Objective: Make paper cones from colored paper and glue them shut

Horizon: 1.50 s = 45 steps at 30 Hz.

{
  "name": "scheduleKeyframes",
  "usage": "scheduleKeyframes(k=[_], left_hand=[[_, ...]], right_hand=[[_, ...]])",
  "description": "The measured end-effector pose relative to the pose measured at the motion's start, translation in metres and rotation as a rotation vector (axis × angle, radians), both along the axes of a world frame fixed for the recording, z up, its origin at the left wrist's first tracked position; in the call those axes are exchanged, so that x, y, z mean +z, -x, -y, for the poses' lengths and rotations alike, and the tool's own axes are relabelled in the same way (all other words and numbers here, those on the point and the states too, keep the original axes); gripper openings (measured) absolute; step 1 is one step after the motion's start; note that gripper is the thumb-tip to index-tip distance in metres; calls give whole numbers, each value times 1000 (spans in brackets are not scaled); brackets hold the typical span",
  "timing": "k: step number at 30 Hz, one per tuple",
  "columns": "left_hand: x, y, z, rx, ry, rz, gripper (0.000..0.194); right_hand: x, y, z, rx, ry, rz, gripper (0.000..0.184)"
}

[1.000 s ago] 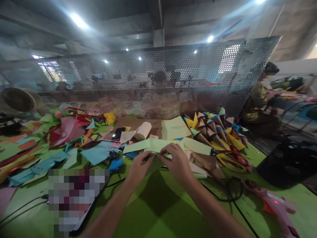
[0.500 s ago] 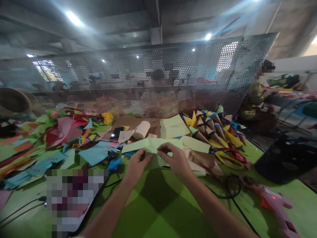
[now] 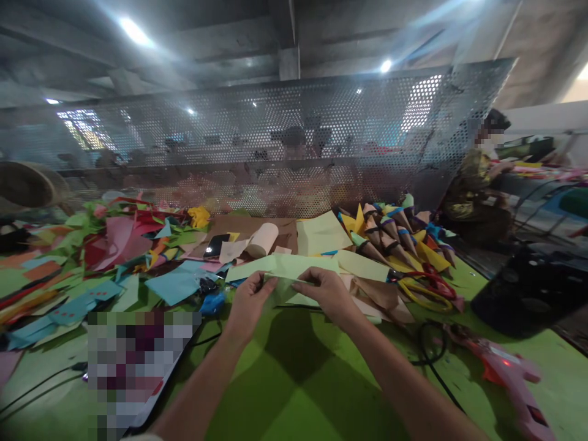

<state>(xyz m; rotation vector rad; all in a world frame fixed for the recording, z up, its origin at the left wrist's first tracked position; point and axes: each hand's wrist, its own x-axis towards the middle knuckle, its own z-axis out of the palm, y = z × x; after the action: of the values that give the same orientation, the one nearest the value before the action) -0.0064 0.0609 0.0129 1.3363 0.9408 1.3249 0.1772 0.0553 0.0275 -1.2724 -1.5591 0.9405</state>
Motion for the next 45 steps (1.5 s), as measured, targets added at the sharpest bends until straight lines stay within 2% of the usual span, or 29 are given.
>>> scheduleKeyframes(k=[9, 14, 20, 25, 30, 41, 45], left_hand=[[-2, 1, -1, 4, -23, -17, 21], [-3, 1, -1, -12, -10, -57, 23], [-2, 3, -2, 47, -59, -50, 23], [-5, 5, -5, 80, -18, -62, 25], [-8, 7, -8, -5, 7, -87, 28], [-4, 10, -9, 92, 31, -12, 27], [-2, 8, -8, 46, 60, 24, 27]], right_hand=[[3, 2, 3, 80, 24, -67, 32], [-4, 3, 1, 31, -1, -45, 30], [-1, 5, 3, 52, -76, 54, 27], [1, 7, 6, 35, -138, 192, 26], [-1, 6, 6, 10, -142, 250, 29], [-5, 0, 2, 3, -32, 61, 34], [-7, -1, -1, -5, -7, -15, 38]])
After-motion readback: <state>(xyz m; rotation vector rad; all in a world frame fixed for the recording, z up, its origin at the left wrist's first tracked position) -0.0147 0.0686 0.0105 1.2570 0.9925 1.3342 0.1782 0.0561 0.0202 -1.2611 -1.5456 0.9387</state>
